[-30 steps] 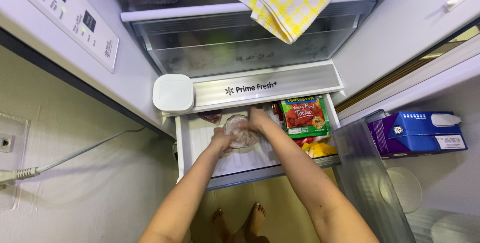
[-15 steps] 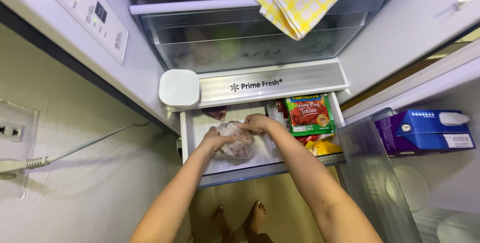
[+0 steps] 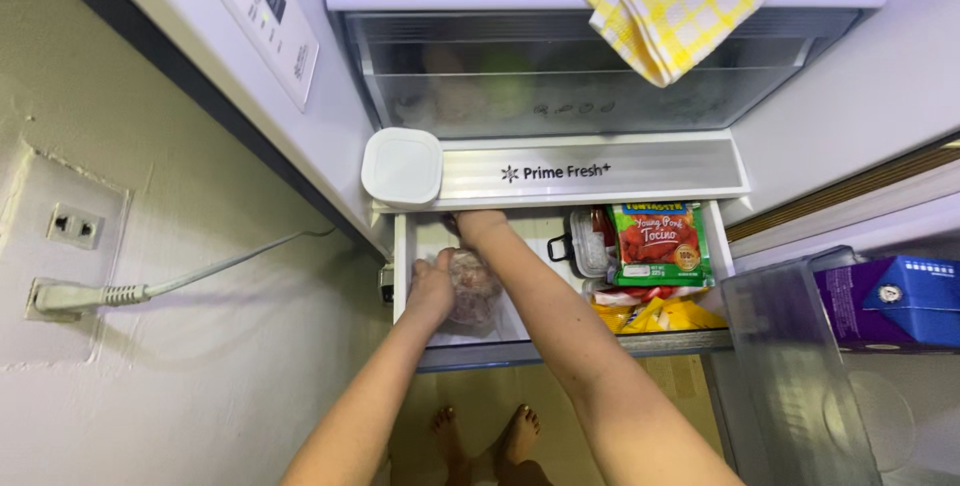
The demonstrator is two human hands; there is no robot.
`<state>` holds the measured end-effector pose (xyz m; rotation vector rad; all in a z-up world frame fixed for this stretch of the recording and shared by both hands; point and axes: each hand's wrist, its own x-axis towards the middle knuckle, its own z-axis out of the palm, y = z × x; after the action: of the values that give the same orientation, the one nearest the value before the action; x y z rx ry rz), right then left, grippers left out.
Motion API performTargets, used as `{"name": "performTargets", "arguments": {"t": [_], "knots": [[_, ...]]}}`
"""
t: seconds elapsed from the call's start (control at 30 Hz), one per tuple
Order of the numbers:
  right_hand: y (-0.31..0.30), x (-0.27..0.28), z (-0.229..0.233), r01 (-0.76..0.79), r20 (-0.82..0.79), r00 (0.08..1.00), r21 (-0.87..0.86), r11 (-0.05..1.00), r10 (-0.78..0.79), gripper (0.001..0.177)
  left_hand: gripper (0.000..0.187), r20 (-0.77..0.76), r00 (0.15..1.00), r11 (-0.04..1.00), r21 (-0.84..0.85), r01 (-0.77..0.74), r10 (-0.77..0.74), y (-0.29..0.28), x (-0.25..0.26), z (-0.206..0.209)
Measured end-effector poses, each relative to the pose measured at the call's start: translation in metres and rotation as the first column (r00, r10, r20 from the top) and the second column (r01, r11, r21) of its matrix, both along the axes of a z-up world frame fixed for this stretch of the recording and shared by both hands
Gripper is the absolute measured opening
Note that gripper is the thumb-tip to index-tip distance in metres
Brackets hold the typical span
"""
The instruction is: The person removes food packages from a refrigerator drawer, wipes the drawer and interior ledge with a yellow checkered cloth, and rearranges packaged food items back into the drawer. They then carry a wrapped item and the cloth to the kitchen counter and set items down among other containers.
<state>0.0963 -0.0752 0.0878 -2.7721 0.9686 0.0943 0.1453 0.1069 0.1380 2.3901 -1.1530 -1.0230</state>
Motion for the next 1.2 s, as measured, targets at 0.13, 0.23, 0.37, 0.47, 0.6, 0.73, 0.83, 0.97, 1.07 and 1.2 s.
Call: {"name": "performTargets", "arguments": {"t": [0.13, 0.23, 0.37, 0.47, 0.6, 0.73, 0.83, 0.97, 1.07, 1.2], "knots": [[0.005, -0.023, 0.026, 0.071, -0.136, 0.989, 0.1, 0.993, -0.057, 0.097, 0.057, -0.006, 1.0, 0.998, 0.067, 0.002, -0.002, 0.002, -0.002, 0.022], [0.007, -0.044, 0.058, 0.178, -0.275, 0.956, 0.268, 0.947, -0.102, 0.083, 0.064, -0.014, 1.0, 0.994, 0.108, -0.021, 0.022, -0.003, -0.007, 0.041], [0.006, -0.076, 0.098, 0.237, -0.392, 0.917, 0.377, 0.895, -0.077, 0.086, 0.062, 0.051, 0.998, 0.995, 0.097, 0.015, -0.02, -0.014, -0.017, 0.059], [0.012, -0.101, 0.119, 0.174, -0.438, 0.897, 0.487, 0.856, 0.067, 0.096, 0.066, 0.145, 0.984, 0.988, -0.097, 0.122, -0.107, -0.02, -0.031, 0.065], [0.041, -0.134, 0.122, 0.022, -0.508, 0.839, 0.385, 0.922, 0.193, 0.089, 0.076, 0.161, 0.944, 0.941, -0.136, 0.311, -0.289, -0.035, -0.057, 0.062], [0.047, -0.155, 0.107, -0.067, -0.582, 0.766, 0.349, 0.935, 0.273, 0.088, 0.048, 0.195, 0.896, 0.89, -0.154, 0.429, -0.398, -0.043, -0.079, 0.046], [0.038, -0.161, 0.079, 0.112, -0.504, 0.841, 0.521, 0.846, 0.199, 0.089, 0.051, 0.172, 0.892, 0.883, -0.151, 0.444, -0.419, -0.05, -0.085, 0.025], [0.02, -0.14, 0.023, 0.432, -0.198, 0.901, 0.356, 0.828, -0.385, 0.056, 0.059, 0.225, 0.943, 0.907, -0.291, 0.305, -0.245, -0.06, -0.086, 0.0], [0.011, -0.12, -0.017, 0.711, -0.165, 0.664, 0.441, 0.548, -0.729, 0.076, 0.06, 0.203, 0.965, 0.921, -0.32, 0.224, -0.164, -0.062, -0.08, -0.009], [0.002, -0.107, -0.037, 0.719, -0.23, 0.651, 0.494, 0.49, -0.723, 0.102, 0.057, 0.197, 0.966, 0.94, -0.263, 0.217, -0.168, -0.057, -0.073, -0.005]]}}
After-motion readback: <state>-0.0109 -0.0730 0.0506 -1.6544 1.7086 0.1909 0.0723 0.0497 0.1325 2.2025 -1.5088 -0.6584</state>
